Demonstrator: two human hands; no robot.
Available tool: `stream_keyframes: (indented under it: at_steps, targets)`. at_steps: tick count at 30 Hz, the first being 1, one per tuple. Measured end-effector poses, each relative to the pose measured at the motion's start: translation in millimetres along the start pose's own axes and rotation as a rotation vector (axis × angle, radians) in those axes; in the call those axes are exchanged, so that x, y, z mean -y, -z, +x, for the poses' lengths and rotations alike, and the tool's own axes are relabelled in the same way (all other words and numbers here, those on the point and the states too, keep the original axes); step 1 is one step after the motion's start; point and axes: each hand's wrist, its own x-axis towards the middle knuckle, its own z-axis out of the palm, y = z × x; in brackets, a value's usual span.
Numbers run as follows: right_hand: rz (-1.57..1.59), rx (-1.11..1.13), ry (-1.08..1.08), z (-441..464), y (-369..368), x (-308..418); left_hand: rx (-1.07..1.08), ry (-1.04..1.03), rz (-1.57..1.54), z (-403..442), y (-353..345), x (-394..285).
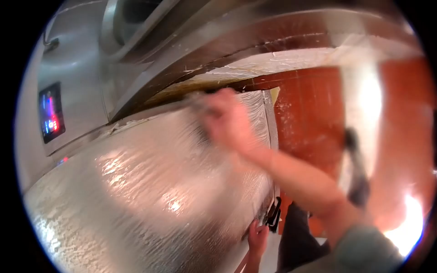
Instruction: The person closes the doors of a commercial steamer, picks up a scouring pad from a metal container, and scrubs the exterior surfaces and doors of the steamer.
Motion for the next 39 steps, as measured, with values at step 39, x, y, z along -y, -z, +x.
stream_keyframes:
  at_steps: [39]
  targets:
    - [0.027, 0.308, -0.506, -280, 45, 7, -0.125, 0.141, -0.019, -56, 21, 64]
